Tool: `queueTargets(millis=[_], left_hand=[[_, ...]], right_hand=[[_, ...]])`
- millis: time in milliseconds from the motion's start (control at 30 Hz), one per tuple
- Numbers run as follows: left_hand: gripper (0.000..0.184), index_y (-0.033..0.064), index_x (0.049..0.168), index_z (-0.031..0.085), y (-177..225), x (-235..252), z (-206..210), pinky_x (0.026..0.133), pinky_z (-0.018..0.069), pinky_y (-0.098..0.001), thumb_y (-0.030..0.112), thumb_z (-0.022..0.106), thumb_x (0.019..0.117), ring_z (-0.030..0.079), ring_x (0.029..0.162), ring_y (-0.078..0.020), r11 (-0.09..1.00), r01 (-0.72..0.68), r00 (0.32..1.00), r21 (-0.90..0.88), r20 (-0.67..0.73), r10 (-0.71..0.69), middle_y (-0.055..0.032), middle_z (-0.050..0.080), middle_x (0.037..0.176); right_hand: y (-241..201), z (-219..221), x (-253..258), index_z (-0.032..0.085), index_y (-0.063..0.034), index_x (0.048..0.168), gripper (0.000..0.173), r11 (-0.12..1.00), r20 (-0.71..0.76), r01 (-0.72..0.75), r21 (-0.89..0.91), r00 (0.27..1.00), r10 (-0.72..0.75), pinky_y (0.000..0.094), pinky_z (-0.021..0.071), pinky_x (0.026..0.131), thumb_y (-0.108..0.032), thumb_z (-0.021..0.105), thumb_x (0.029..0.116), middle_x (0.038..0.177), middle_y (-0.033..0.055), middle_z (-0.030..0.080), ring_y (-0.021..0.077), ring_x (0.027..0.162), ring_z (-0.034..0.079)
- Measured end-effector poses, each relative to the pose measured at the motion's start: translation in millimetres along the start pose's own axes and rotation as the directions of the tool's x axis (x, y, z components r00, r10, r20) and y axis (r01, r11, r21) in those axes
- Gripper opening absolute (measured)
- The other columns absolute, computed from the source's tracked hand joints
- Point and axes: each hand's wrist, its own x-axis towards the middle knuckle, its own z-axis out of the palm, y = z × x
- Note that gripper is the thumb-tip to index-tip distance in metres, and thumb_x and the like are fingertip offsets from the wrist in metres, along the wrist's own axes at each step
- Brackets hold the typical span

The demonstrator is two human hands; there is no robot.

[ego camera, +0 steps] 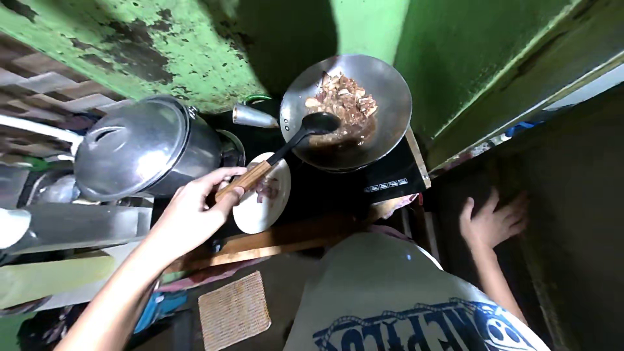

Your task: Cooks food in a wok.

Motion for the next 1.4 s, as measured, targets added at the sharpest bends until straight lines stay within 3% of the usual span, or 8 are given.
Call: queueTargets(millis=[100, 233, 333, 500, 633, 933, 1200, 1400], left_hand=[[0.03, 0.0159, 0.12, 0.058, 5.9, 8.6, -9.1, 0.05, 0.047, -0.0166, 0.026, 0.063, 0.0923, 0.056, 0.055, 0.0014, 0.969, 0.064, 0.996, -0.238, 0.08, -0.046, 0.0065, 0.062, 0.072], [0.043, 0.0232, 0.126, 0.06, -11.5, 58.3, -21.5, 0.057, 0.0581, -0.0427, 0.045, 0.063, 0.0888, 0.068, 0.068, -0.0141, 0.991, -0.043, 0.999, 0.126, 0.031, 0.039, 0.0018, 0.07, 0.087], [0.037, 0.0094, 0.12, 0.063, 18.9, 101.1, -36.4, 0.065, 0.051, -0.0657, 0.039, 0.059, 0.0986, 0.068, 0.08, -0.0403, 0.921, -0.054, 0.998, 0.386, 0.03, 0.046, -0.0178, 0.067, 0.088], [0.034, 0.0089, 0.119, 0.065, 47.3, 155.1, -46.7, 0.071, 0.0499, -0.0705, 0.038, 0.053, 0.1058, 0.067, 0.095, -0.0508, 0.768, 0.015, 0.99, 0.641, 0.097, -0.1, -0.0254, 0.068, 0.098], [0.032, 0.0078, 0.095, 0.067, 46.4, 167.2, -38.6, 0.06, 0.053, -0.0598, 0.031, 0.049, 0.1063, 0.068, 0.074, -0.0376, 0.726, -0.169, 0.985, 0.667, 0.144, 0.098, -0.0157, 0.065, 0.077], [0.031, 0.0107, 0.122, 0.073, 43.0, 129.2, -56.4, 0.069, 0.0536, -0.0633, 0.032, 0.061, 0.104, 0.071, 0.078, -0.0369, 0.78, -0.362, 0.931, 0.51, 0.239, 0.276, -0.0163, 0.072, 0.085], [0.051, 0.0288, 0.147, 0.057, 4.3, 55.8, -14.6, 0.054, 0.0542, -0.0493, 0.05, 0.03, 0.1085, 0.069, 0.075, -0.032, 0.527, -0.473, 0.83, 0.705, 0.156, 0.536, -0.0102, 0.068, 0.105], [0.054, 0.0229, 0.14, 0.066, 17.0, 42.9, -29.9, 0.049, 0.0503, -0.0556, 0.053, 0.036, 0.1066, 0.065, 0.062, -0.0336, 0.709, -0.424, 0.87, 0.563, 0.035, 0.493, -0.0138, 0.068, 0.086]], right_hand=[[-0.6, 1.5, 1.0, 0.042, -0.0046, 0.154, 0.072, 1.0, -0.021, 0.0, 0.007, 1.0, 0.001, 0.0727, 0.0157, 0.116, -0.053, 0.038, 0.1009, 0.16, 0.0392, 0.021, 0.0596, 0.148, 0.02], [-3.2, -0.9, 1.3, 0.042, -0.0052, 0.155, 0.071, 0.999, -0.006, -0.027, 0.029, 1.0, 0.027, 0.0728, 0.0158, 0.116, -0.051, 0.042, 0.1003, 0.161, 0.0384, 0.02, 0.0589, 0.148, 0.019], [-1.8, -2.1, 1.2, 0.043, -0.0047, 0.154, 0.071, 0.999, -0.023, -0.012, 0.033, 1.0, 0.013, 0.0729, 0.0163, 0.115, -0.05, 0.044, 0.0992, 0.16, 0.0389, 0.021, 0.0593, 0.148, 0.019], [0.5, 2.2, 1.0, 0.042, -0.0039, 0.154, 0.074, 0.999, -0.043, 0.004, 0.047, 0.999, -0.002, 0.0737, 0.0183, 0.114, -0.052, 0.04, 0.0986, 0.159, 0.0395, 0.022, 0.0601, 0.147, 0.022], [-1.1, 1.1, 0.3, 0.042, -0.0036, 0.154, 0.071, 0.998, -0.041, -0.006, 0.065, 0.999, 0.009, 0.074, 0.018, 0.114, -0.05, 0.042, 0.0992, 0.159, 0.0402, 0.022, 0.0604, 0.147, 0.021], [-2.3, 2.4, 0.0, 0.042, -0.0039, 0.154, 0.072, 0.999, -0.012, -0.025, 0.035, 1.0, 0.025, 0.0766, 0.0177, 0.112, -0.049, 0.044, 0.0988, 0.159, 0.0404, 0.02, 0.0619, 0.146, 0.02], [-1.5, 6.0, -0.5, 0.042, -0.0042, 0.154, 0.072, 0.999, -0.013, -0.031, 0.011, 0.999, 0.031, 0.0749, 0.0166, 0.114, -0.051, 0.043, 0.0992, 0.159, 0.0405, 0.021, 0.0613, 0.147, 0.02], [-6.0, 3.4, 0.9, 0.042, -0.0038, 0.154, 0.073, 0.999, -0.032, -0.035, 0.002, 0.999, 0.035, 0.0755, 0.0171, 0.113, -0.051, 0.043, 0.099, 0.159, 0.0401, 0.021, 0.0615, 0.146, 0.02]])
